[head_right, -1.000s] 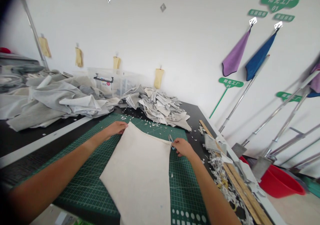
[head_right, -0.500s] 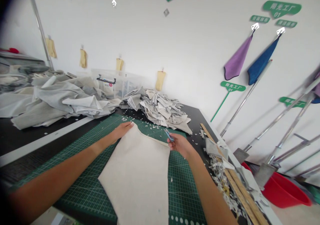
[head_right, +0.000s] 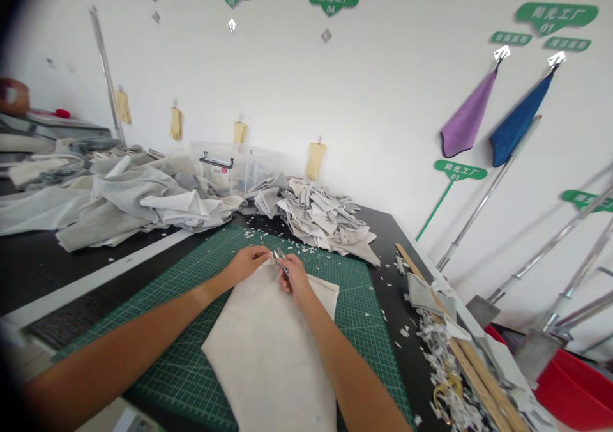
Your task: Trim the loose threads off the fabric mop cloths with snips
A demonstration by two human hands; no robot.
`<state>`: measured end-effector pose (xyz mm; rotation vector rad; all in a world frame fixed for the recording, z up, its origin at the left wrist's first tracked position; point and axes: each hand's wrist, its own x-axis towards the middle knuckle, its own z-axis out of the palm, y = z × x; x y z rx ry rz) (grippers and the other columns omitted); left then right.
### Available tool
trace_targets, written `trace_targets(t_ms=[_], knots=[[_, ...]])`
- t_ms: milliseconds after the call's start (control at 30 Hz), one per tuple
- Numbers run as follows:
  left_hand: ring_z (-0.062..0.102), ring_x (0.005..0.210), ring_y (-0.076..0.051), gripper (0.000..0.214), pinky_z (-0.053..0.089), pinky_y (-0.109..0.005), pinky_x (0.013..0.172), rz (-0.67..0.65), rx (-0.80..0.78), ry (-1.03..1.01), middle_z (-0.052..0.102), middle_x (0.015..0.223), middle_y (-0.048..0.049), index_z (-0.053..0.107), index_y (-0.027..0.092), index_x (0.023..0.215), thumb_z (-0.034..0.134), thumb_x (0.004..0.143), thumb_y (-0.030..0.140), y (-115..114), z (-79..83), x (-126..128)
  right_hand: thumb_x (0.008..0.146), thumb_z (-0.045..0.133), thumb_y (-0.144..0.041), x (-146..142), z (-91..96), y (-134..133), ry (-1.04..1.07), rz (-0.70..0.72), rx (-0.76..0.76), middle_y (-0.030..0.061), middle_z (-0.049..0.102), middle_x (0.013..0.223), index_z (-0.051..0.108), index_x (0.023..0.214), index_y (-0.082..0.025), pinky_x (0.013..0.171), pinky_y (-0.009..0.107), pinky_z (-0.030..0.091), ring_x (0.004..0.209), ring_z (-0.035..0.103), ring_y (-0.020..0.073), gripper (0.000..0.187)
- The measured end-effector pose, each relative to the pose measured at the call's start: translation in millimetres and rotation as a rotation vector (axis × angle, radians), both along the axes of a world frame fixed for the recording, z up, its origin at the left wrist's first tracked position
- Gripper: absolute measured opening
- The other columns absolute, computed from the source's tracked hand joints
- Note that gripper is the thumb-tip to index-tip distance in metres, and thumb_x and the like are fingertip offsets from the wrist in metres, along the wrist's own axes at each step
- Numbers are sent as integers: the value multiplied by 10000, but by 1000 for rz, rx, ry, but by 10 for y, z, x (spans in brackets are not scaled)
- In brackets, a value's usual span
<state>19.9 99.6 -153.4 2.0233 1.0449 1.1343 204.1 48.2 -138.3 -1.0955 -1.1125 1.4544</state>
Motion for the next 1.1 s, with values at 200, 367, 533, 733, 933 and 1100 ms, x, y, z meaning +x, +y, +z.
trace_targets(t_ms=[200,367,533,733,933,1100], knots=[[648,860,-221,342,472,-300,796,26,54,53,749,933,-59,769,215,936,532,886,456,27,-26,-17,797,557,-417,-44,-122,-31,-135,-136,167,-106,489,582,435,919,-264,320,177,142,334,350,63,231],[657,911,-218,345,472,-306,842,-8,117,81,747,965,-63,761,208,958,478,931,403,15,-16,0,846,539,-433,-75,-134,-61,-227,-178,260,-78,452,609,484,864,-244,373,201,212,410,341,75,198],[656,898,-206,308,477,-298,827,-17,132,46,740,951,-56,757,211,934,492,926,367,-54,17,18,925,492,-546,-95,-79,-182,-373,-299,390,-16,517,725,545,840,-239,555,242,365,638,467,139,322],[668,843,-210,250,482,-303,767,10,24,-10,752,921,-57,758,195,917,576,871,360,-51,26,12,978,373,-605,-111,-32,-254,-518,-284,432,-1,526,758,532,808,-240,657,275,372,746,489,175,434],[685,832,-212,277,501,-301,766,-59,-82,-76,757,902,-69,751,168,918,598,856,390,-1,3,-1,981,402,-578,-102,-79,-220,-574,-296,489,-15,511,751,490,792,-238,695,274,373,748,488,172,399],[683,832,-204,280,510,-292,764,-130,-90,-160,753,907,-77,745,156,936,627,849,394,-10,-15,40,952,477,-523,-84,-123,-148,-597,-304,519,-24,584,802,551,866,-234,723,261,384,777,532,166,310]])
